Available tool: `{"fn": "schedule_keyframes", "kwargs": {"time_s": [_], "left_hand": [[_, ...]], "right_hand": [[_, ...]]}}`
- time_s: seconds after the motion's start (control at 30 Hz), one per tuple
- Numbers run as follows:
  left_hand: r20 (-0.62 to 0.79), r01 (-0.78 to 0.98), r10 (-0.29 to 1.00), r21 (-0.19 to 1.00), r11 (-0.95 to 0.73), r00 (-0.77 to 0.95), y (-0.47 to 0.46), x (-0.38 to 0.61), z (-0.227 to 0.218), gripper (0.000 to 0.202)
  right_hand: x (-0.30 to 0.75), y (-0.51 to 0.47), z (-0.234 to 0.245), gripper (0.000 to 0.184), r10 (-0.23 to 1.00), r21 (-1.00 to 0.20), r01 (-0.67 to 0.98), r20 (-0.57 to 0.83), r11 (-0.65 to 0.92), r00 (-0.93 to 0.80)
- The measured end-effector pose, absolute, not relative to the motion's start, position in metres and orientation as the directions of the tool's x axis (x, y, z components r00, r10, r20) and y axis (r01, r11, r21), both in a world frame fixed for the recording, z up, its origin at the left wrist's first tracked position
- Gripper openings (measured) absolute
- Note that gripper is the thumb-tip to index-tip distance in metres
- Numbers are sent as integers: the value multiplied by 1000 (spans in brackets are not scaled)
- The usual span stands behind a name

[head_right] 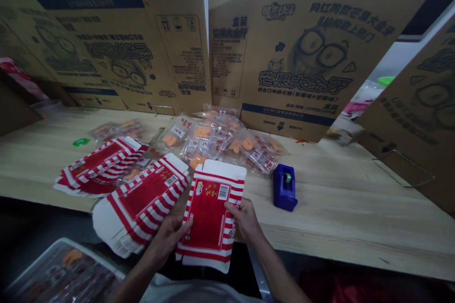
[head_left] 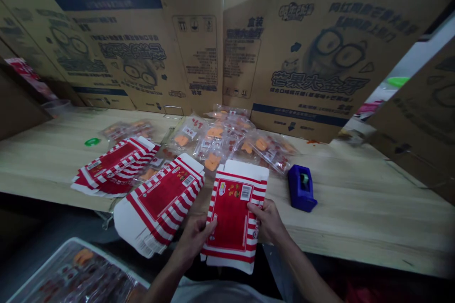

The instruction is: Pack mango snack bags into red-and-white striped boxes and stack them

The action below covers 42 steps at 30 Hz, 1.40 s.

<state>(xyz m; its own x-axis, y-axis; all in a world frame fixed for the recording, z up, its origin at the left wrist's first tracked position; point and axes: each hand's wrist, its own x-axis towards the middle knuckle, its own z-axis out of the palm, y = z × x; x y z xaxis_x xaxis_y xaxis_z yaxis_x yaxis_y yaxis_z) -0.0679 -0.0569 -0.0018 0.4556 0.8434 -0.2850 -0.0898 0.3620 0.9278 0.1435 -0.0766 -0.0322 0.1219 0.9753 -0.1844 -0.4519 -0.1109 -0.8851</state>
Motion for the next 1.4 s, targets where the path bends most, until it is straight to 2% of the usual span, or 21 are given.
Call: {"fn": "schedule_keyframes", "kwargs": {"time_s": [0.13,0.2,0.33,0.47,0.57,0.63,0.73,0.87,1.0,1.13,1.2,1.23,1.3,1.33,1.4], "left_hand": [[-325,-42,838,924,380,438,-67,-74,-18,44],[-285,-21,849,945,328,445,-63,-72,-16,41],[-110,-147,896,971,189,430,-44,-63,-7,41],[-116,-226,921,951,211,372,-31,-56,-12,43],[-110,-206,920,958,199,377,-30,-56,-18,45],[-81,-185,916,969,165,394,-30,-57,-20,49],[-57,-157,920,979,127,387,-30,-58,-19,58],[-90,-151,900,974,169,427,-27,-59,-22,62],[-158,-139,887,961,239,434,-21,-56,-28,47],[-222,-171,917,942,290,332,-9,-47,-31,35],[-234,-193,923,934,301,307,-2,-42,-31,32],[-242,-202,921,929,311,304,1,-41,-30,32],[-267,-212,903,913,349,337,7,-40,-27,40],[-274,-206,885,907,368,376,9,-40,-26,45],[-241,-154,858,927,342,454,12,-41,-26,44]], "right_hand": [[144,-76,-42,33,975,-862,-487,-208,-143,82],[144,-77,-44,34,975,-853,-498,-213,-155,61],[145,-88,-46,30,971,-869,-438,-235,-229,-40],[142,-100,-47,32,970,-903,-355,-220,-242,-103],[143,-98,-46,38,989,-962,-247,-133,-113,64],[147,-92,-44,49,976,-988,-152,-50,-17,210],[156,-82,-43,54,963,-999,-37,25,36,268],[168,-76,-47,42,978,-991,117,80,59,191],[176,-74,-50,22,968,-970,209,161,120,191],[178,-70,-46,20,968,-976,181,154,118,199],[177,-67,-42,18,971,-993,91,91,73,219],[177,-66,-41,25,973,-998,30,53,48,226],[178,-65,-39,44,979,-998,-69,-20,-6,205],[179,-64,-39,48,983,-995,-95,-47,-30,175],[182,-64,-40,40,990,-994,-89,-79,-69,119]]}}
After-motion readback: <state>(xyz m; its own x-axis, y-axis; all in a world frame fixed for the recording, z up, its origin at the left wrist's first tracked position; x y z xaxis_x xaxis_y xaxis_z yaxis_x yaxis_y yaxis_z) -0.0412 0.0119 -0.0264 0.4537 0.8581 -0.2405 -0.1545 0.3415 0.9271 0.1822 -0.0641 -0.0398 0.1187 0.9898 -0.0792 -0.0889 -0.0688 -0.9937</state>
